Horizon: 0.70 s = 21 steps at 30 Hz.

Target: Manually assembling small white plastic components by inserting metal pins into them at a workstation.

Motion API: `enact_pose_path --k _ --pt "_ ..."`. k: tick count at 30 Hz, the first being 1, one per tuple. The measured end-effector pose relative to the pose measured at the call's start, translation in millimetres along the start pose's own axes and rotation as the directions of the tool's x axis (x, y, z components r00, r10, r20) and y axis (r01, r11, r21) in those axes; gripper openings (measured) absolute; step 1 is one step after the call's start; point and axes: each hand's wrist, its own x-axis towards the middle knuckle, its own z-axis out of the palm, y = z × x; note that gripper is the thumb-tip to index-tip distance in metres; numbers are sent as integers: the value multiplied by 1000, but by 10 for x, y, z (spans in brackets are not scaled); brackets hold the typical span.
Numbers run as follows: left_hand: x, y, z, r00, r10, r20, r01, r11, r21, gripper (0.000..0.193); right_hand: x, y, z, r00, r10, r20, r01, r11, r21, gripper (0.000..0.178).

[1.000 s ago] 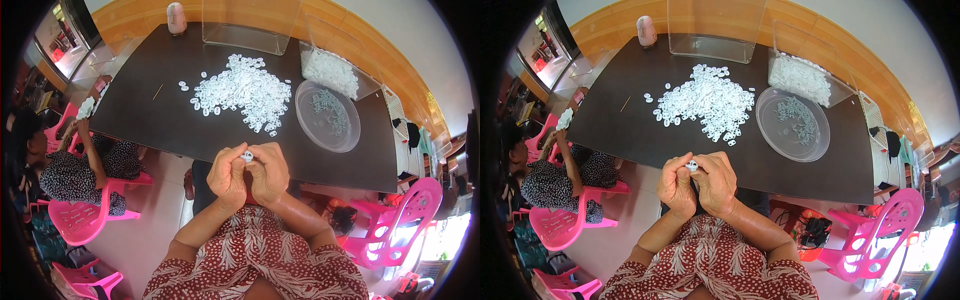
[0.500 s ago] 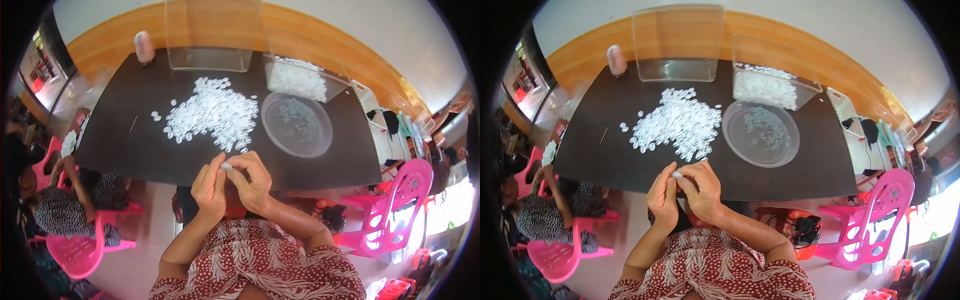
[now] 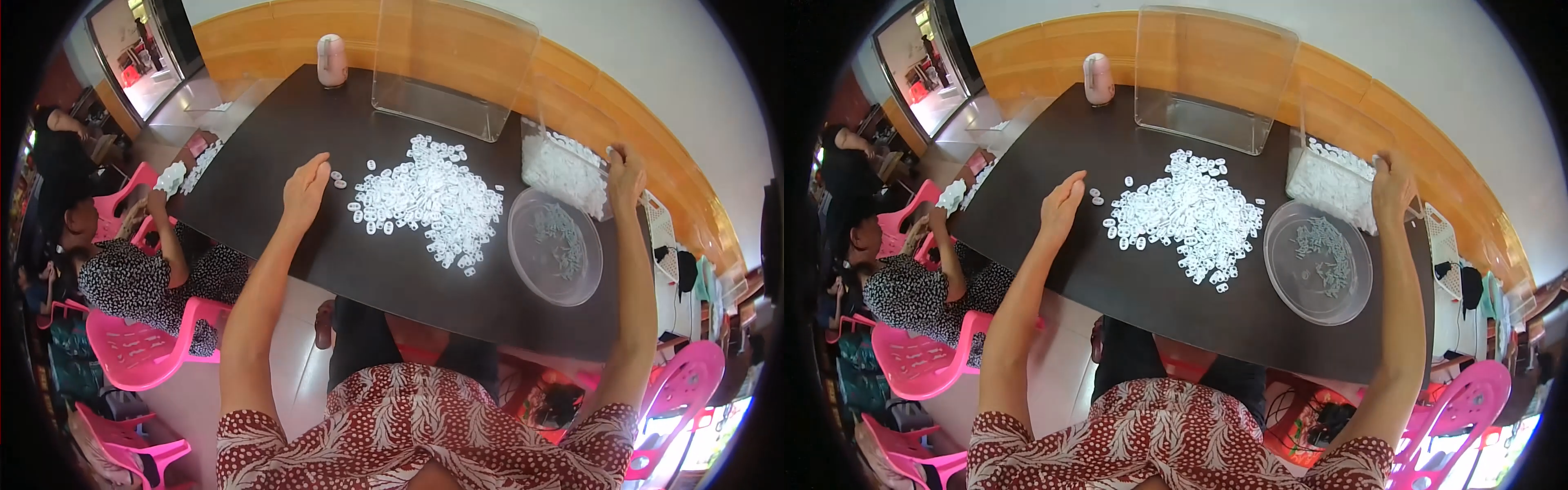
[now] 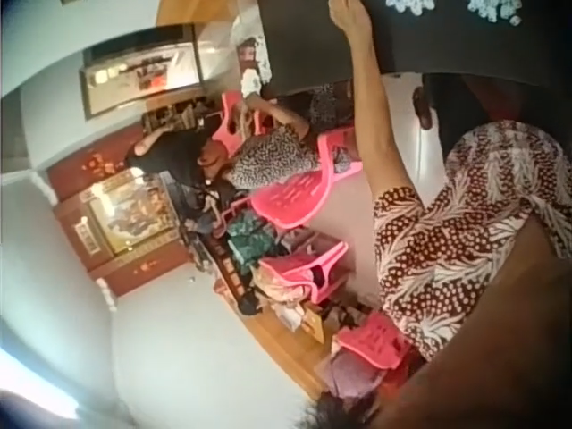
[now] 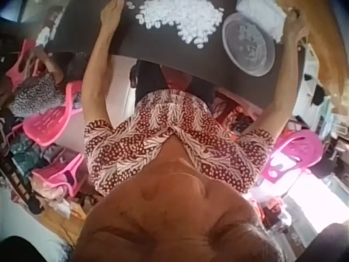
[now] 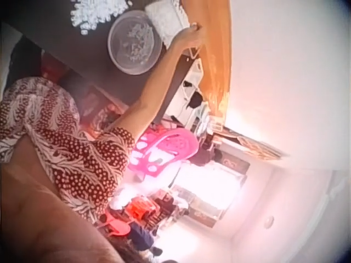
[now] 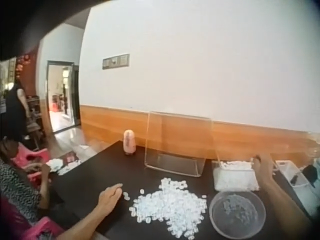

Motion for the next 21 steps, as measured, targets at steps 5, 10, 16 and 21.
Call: enact_pose_path --k 5,10,16,21 --pt "19 -197 368 919 321 229 -363 915 176 44 202 351 254 997 -15 71 29 981 -191 17" --pt "-214 128 540 846 403 348 -450 890 64 51 210 441 300 966 -79 244 159 930 -330 17" --pt "-429 500 773 779 575 251 -597 802 18 36 81 333 194 970 -74 232 155 923 -352 17" --pt "-578 632 891 805 514 295 -537 844 -6 46 -405 -576 -135 957 -262 123 256 965 60 12"
